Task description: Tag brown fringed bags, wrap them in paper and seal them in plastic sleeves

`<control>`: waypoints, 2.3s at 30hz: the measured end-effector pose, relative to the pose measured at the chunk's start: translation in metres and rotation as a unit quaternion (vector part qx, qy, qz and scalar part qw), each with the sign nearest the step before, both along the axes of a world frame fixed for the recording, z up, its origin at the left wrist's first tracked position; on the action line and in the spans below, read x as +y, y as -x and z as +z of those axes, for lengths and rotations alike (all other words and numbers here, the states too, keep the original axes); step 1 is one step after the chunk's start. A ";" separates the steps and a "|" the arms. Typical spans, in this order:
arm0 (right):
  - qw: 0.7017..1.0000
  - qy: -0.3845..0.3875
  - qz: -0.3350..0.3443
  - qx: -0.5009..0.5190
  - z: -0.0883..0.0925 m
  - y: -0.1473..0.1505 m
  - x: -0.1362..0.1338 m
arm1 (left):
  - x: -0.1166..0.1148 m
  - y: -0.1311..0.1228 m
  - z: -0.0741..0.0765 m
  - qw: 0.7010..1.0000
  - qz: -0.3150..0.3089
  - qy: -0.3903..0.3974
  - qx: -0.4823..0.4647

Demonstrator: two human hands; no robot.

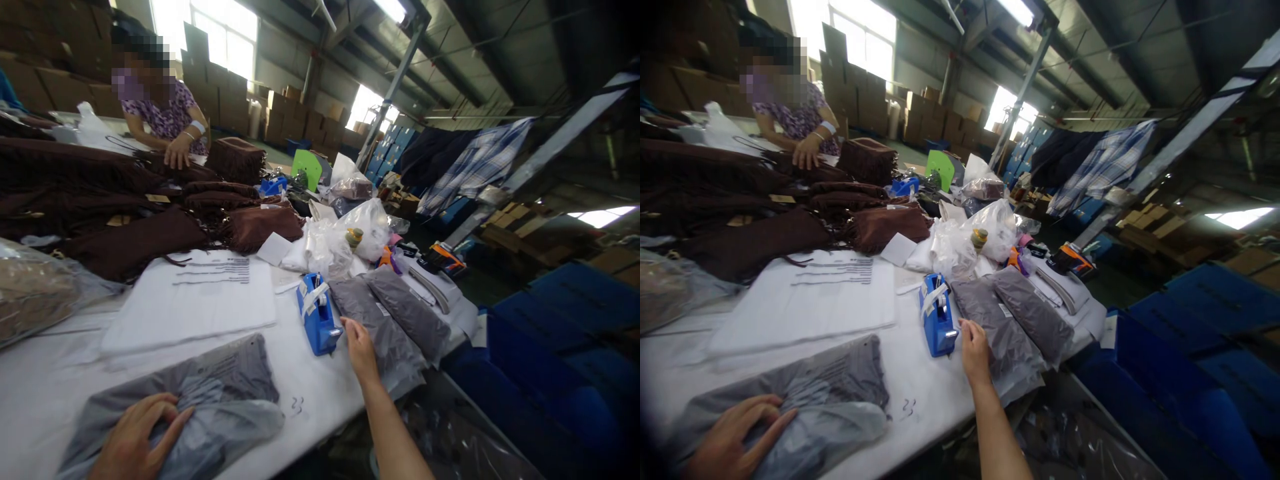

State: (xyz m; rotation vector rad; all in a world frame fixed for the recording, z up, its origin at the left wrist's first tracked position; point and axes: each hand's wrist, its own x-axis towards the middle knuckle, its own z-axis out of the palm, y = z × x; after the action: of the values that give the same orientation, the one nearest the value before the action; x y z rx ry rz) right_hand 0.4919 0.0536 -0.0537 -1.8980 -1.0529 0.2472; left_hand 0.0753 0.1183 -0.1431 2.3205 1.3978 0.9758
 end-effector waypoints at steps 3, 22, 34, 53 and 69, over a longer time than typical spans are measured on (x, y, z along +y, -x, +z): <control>0.998 -0.010 0.049 0.049 0.002 0.011 0.007 | -0.002 -0.001 0.007 0.999 -0.024 0.018 0.011; 0.774 0.218 0.580 -0.129 0.062 0.199 0.034 | -0.023 -0.009 0.040 0.995 0.013 0.098 -0.014; 0.819 0.231 0.524 0.013 0.065 0.159 0.081 | -0.024 -0.009 0.042 0.997 0.010 0.080 0.003; 0.797 0.349 0.407 -0.278 0.057 0.197 0.131 | -0.027 -0.009 0.039 0.998 0.019 0.049 0.040; 0.537 0.020 0.287 0.793 0.051 0.257 -0.011 | -0.075 -0.011 0.135 0.996 -0.014 -0.052 -0.075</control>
State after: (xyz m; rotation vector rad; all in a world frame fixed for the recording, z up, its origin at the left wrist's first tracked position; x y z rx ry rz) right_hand 0.2352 0.0424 -0.0026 -0.5244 -0.2011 1.9139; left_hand 0.0864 0.0434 -0.0086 2.2779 1.2807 1.2151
